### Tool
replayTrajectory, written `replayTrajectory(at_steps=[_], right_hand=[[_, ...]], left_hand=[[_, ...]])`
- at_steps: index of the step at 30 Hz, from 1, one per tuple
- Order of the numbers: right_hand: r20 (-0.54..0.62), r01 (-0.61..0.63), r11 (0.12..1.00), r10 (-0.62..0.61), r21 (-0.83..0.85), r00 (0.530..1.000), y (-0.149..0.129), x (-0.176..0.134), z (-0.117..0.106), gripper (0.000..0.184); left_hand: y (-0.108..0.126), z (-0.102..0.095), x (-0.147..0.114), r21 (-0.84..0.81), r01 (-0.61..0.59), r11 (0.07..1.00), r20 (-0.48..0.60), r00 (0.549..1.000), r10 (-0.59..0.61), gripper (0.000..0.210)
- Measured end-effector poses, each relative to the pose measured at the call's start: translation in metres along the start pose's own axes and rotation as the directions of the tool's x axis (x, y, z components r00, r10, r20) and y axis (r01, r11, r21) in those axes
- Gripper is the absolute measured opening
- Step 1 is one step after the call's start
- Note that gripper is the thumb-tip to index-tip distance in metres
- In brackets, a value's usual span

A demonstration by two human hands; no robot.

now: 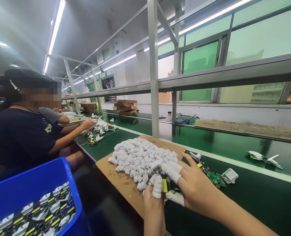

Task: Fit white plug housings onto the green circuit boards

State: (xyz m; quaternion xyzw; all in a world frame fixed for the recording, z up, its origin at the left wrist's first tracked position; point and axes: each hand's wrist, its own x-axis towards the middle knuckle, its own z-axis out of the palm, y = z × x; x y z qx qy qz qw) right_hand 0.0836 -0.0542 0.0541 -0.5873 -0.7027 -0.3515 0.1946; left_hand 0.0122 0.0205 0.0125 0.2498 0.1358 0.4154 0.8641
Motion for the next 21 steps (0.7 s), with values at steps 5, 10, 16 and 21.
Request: replayTrajectory(at_steps=[5, 10, 16, 21], right_hand=[[-0.003, -0.009, 1.000, 0.009, 0.011, 1.000, -0.001, -0.003, 0.004, 0.031], [0.000, -0.031, 0.998, 0.031, 0.046, 1.000, 0.004, -0.001, 0.001, 0.033], [-0.025, -0.059, 0.995, 0.061, 0.076, 0.998, 0.004, 0.001, -0.005, 0.034], [-0.015, -0.059, 0.996, 0.060, 0.059, 0.998, 0.002, -0.002, 0.001, 0.035]], left_hand=[[-0.005, -0.005, 0.001, 0.061, -0.061, 0.996, -0.036, 0.997, 0.063, 0.025], [-0.008, -0.015, 0.015, 0.168, -0.055, 0.984, -0.071, 0.995, 0.068, 0.054], [-0.015, -0.019, 0.010, 0.289, -0.031, 0.957, -0.160, 0.984, 0.080, 0.041], [-0.011, -0.009, -0.008, 0.443, -0.202, 0.873, -0.146, 0.945, 0.292, 0.045]])
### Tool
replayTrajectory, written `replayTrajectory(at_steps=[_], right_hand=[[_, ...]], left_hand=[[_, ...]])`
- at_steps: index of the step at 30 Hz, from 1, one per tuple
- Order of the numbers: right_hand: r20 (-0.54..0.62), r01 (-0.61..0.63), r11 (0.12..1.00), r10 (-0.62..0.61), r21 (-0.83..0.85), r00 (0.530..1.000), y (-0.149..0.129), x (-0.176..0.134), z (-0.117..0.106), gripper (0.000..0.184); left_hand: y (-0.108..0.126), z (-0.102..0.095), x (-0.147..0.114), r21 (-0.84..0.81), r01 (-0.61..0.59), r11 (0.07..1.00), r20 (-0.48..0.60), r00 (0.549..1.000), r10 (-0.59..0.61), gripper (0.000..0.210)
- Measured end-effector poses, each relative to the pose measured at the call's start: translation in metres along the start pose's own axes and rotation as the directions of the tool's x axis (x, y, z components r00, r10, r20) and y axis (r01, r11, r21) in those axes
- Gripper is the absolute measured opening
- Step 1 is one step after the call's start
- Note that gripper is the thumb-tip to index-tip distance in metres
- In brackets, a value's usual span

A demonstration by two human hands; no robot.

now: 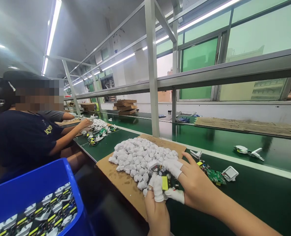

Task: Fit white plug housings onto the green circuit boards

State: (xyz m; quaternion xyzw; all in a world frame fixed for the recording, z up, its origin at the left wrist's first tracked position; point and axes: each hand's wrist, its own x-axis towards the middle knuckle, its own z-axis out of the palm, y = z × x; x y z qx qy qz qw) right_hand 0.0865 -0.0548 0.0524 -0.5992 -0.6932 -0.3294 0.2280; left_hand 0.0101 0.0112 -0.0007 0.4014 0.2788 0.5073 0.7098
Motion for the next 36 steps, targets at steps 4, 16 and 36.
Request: replayTrajectory(at_steps=[4, 16, 36], right_hand=[[-0.007, 0.011, 1.000, -0.011, 0.014, 1.000, 0.002, 0.000, 0.002, 0.036], [0.089, -0.007, 0.998, 0.002, 0.058, 0.996, 0.008, -0.001, -0.002, 0.040], [0.210, -0.027, 0.983, 0.065, -0.182, 0.975, 0.009, -0.003, 0.003, 0.047]], left_hand=[[-0.002, 0.001, 0.006, -0.054, 0.042, 0.998, -0.007, 0.999, -0.043, 0.042], [0.013, 0.002, 0.004, -0.402, 0.188, 0.896, 0.278, 0.958, -0.076, 0.029], [0.004, 0.001, 0.011, -0.217, 0.075, 0.973, 0.173, 0.984, -0.038, 0.026]])
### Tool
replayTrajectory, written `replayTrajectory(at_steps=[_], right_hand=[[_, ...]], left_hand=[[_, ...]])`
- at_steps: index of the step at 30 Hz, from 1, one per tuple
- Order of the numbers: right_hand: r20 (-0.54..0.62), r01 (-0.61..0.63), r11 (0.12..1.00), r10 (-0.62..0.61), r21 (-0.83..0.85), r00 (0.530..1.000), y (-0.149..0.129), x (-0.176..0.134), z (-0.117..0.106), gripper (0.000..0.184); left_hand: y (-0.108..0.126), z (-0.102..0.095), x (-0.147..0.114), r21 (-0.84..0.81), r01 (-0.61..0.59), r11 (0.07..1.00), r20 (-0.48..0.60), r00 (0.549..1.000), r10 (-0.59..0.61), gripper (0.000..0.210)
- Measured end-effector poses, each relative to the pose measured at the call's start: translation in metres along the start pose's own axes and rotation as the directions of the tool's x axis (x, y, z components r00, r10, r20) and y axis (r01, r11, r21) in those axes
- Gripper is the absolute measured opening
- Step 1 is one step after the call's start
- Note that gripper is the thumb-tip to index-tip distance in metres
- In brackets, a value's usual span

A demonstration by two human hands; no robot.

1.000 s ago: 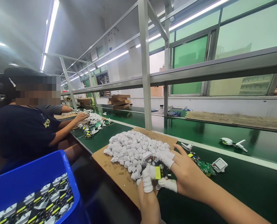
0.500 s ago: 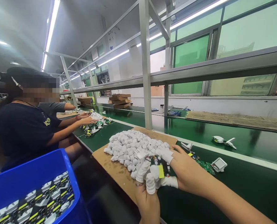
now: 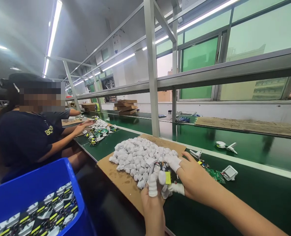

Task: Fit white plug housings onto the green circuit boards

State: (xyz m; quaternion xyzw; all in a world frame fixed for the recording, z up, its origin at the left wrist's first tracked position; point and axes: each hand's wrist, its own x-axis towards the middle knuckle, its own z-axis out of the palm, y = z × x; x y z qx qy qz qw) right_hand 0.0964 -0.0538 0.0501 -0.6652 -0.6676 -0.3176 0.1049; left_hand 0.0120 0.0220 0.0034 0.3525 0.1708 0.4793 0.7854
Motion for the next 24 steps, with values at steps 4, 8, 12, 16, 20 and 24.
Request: replayTrajectory(at_steps=[4, 8, 12, 16, 20, 24], right_hand=[[0.040, -0.023, 1.000, 0.024, -0.021, 0.999, -0.003, -0.001, 0.012, 0.038], [-0.003, -0.029, 1.000, 0.029, -0.004, 1.000, -0.007, -0.001, 0.016, 0.041], [-0.013, -0.025, 0.997, 0.026, 0.066, 1.000, -0.005, -0.001, 0.016, 0.037], [0.017, -0.042, 0.995, 0.040, 0.089, 0.999, 0.000, -0.003, 0.018, 0.044], [-0.033, -0.027, 0.994, 0.030, 0.106, 0.999, 0.003, -0.003, 0.021, 0.049], [-0.058, -0.019, 0.992, 0.026, 0.123, 0.998, 0.002, -0.003, 0.024, 0.048]], left_hand=[[0.002, -0.001, 0.012, -0.251, 0.160, 0.955, 0.085, 0.986, -0.144, 0.022], [0.002, 0.000, 0.012, -0.391, 0.319, 0.864, 0.131, 0.948, -0.291, 0.027], [0.001, 0.003, 0.010, -0.490, 0.535, 0.688, 0.267, 0.844, -0.466, 0.028], [-0.001, 0.005, 0.009, -0.472, 0.478, 0.741, 0.284, 0.878, -0.385, 0.029], [-0.001, 0.004, 0.008, -0.425, 0.424, 0.800, 0.263, 0.903, -0.339, 0.025], [-0.004, 0.003, 0.008, -0.440, 0.432, 0.787, 0.267, 0.900, -0.344, 0.025]])
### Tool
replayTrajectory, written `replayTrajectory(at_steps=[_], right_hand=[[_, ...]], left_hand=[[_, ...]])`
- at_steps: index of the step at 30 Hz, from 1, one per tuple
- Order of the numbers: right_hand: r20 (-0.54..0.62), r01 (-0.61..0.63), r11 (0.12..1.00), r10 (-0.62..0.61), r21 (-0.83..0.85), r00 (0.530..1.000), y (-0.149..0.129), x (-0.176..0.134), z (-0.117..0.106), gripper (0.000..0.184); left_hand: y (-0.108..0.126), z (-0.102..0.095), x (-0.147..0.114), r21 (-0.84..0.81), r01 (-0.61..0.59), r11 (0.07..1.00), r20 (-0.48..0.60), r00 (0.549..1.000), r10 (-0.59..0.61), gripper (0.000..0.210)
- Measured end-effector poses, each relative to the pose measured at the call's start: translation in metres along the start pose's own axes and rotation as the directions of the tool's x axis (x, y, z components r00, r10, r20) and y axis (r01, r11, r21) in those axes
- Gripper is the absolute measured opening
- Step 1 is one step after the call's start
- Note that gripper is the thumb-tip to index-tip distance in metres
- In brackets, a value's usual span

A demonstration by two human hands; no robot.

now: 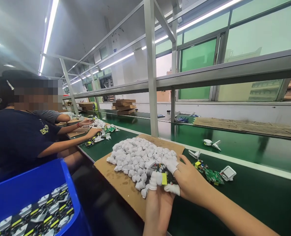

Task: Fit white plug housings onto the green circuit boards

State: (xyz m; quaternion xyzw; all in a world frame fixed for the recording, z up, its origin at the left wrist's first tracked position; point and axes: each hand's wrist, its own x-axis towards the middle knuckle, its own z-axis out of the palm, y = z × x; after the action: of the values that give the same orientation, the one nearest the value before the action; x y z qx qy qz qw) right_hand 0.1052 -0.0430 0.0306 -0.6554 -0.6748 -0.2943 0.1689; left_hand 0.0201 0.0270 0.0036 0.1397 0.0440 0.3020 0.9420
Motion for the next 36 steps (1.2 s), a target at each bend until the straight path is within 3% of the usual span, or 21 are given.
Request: replayTrajectory(at_steps=[5, 9, 12, 16, 21, 27, 32, 36], right_hand=[[-0.010, -0.020, 0.999, 0.020, 0.044, 1.000, -0.003, 0.001, 0.002, 0.041], [0.001, -0.059, 0.996, 0.059, 0.073, 0.998, -0.003, 0.002, -0.004, 0.042], [0.077, -0.110, 0.991, 0.104, 0.070, 0.992, -0.003, 0.003, -0.014, 0.040], [0.217, -0.146, 0.980, 0.115, 0.133, 0.969, -0.003, 0.006, -0.029, 0.030], [0.280, -0.083, 0.995, 0.063, 0.058, 0.958, -0.009, 0.008, -0.041, 0.033], [0.308, 0.006, 0.996, 0.021, -0.088, 0.951, -0.014, 0.006, -0.046, 0.021], [0.306, -0.046, 0.999, 0.047, -0.010, 0.951, -0.011, 0.006, -0.046, 0.032], [0.325, -0.043, 0.998, 0.053, -0.039, 0.944, -0.013, 0.007, -0.044, 0.030]], left_hand=[[-0.003, -0.001, 0.001, -0.045, -0.007, 0.999, 0.009, 1.000, 0.008, 0.026], [0.001, -0.003, -0.002, -0.013, 0.023, 1.000, 0.169, 0.985, -0.021, 0.025], [0.009, -0.010, -0.004, 0.187, -0.055, 0.981, 0.299, 0.954, -0.003, 0.025], [0.023, -0.019, -0.004, 0.516, -0.202, 0.832, 0.398, 0.917, -0.024, 0.028], [0.031, -0.009, -0.012, 0.655, -0.271, 0.705, 0.334, 0.941, 0.051, 0.024], [0.031, -0.003, -0.018, 0.701, -0.213, 0.681, 0.283, 0.959, 0.009, 0.028], [0.037, -0.009, -0.019, 0.709, -0.210, 0.673, 0.366, 0.925, -0.098, 0.038], [0.038, -0.007, -0.019, 0.734, -0.228, 0.640, 0.364, 0.927, -0.088, 0.027]])
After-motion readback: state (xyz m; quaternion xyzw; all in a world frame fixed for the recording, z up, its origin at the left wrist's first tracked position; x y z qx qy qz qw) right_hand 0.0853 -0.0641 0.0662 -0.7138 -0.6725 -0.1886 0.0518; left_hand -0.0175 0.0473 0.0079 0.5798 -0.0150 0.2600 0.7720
